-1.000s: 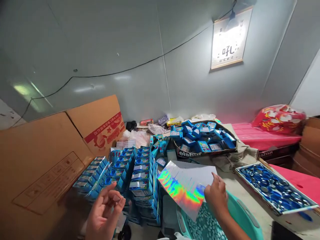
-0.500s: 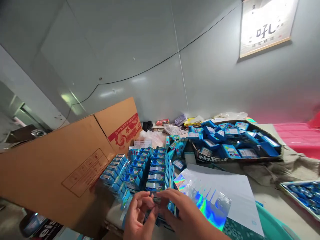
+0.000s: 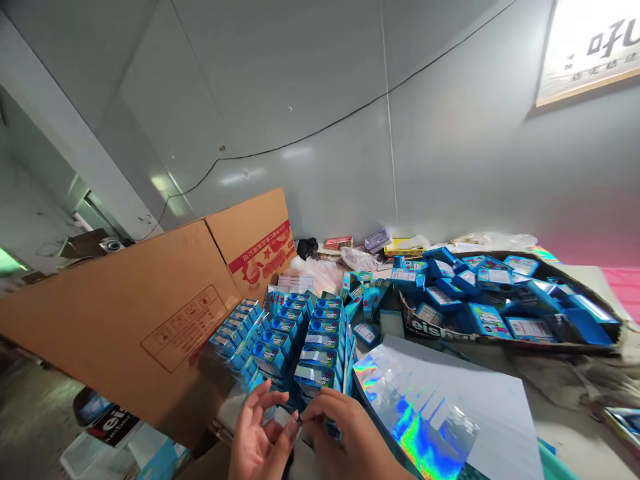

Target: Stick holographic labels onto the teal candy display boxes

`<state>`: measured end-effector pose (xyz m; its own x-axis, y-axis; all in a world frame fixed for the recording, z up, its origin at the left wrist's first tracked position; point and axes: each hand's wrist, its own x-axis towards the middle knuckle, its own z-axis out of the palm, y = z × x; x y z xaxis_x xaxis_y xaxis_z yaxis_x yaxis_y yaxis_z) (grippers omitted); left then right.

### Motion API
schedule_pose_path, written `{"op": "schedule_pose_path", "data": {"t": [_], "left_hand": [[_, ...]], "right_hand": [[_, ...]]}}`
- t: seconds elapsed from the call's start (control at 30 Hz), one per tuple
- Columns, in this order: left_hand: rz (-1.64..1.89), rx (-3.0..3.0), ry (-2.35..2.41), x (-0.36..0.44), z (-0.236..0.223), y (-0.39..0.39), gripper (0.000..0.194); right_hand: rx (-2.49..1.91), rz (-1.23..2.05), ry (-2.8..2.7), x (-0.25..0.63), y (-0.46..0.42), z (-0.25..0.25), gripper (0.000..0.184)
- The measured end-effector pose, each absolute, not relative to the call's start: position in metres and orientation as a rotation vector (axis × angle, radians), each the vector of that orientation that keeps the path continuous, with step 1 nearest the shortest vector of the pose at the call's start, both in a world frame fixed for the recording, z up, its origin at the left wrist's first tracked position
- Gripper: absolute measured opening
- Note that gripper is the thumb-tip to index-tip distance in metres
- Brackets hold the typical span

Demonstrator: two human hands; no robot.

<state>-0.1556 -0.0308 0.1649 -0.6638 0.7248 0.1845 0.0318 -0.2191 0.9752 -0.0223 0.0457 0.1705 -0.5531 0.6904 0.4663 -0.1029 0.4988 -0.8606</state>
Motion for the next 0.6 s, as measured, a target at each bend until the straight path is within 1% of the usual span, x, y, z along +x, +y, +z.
{"op": "schedule_pose_path", "data": {"t": [0.1, 0.2, 0.27, 0.33, 0.4, 0.5, 0.53, 0.6], "left_hand": [[1.895, 1.011, 1.615, -0.158, 0.166, -0.032, 0.083], [1.791, 1.183, 1.606, -0.161, 0.164, -0.033, 0.093], [1.757, 1.295, 1.549, -0.163, 0.160, -0.032, 0.094], [1.731, 1.402, 1.495, -0.165, 0.155, -0.030, 0.094], [1.697, 1.472, 1.497, -0.167, 0.151, -0.028, 0.094], [1.662, 1.444, 1.566, -0.168, 0.150, -0.030, 0.095], [1.665, 1.419, 1.577, -0.168, 0.151, -0.033, 0.095], [1.686, 1.364, 1.601, -0.167, 0.157, -0.040, 0.092]], "right_hand": [[-0.545, 1.151, -1.843, -0.019, 0.052, 0.177, 0.023], [-0.523, 1.246, -1.951, -0.011, 0.056, 0.197, 0.023], [-0.483, 1.318, -2.093, -0.010, 0.057, 0.212, 0.021], [-0.497, 1.340, -2.193, -0.013, 0.057, 0.219, 0.027], [-0.516, 1.312, -2.216, -0.018, 0.059, 0.216, 0.028], [-0.438, 1.259, -2.204, -0.024, 0.064, 0.202, 0.013], [-0.392, 1.259, -2.213, -0.025, 0.066, 0.197, 0.014], [-0.304, 1.275, -2.253, -0.027, 0.068, 0.189, 0.022]]}}
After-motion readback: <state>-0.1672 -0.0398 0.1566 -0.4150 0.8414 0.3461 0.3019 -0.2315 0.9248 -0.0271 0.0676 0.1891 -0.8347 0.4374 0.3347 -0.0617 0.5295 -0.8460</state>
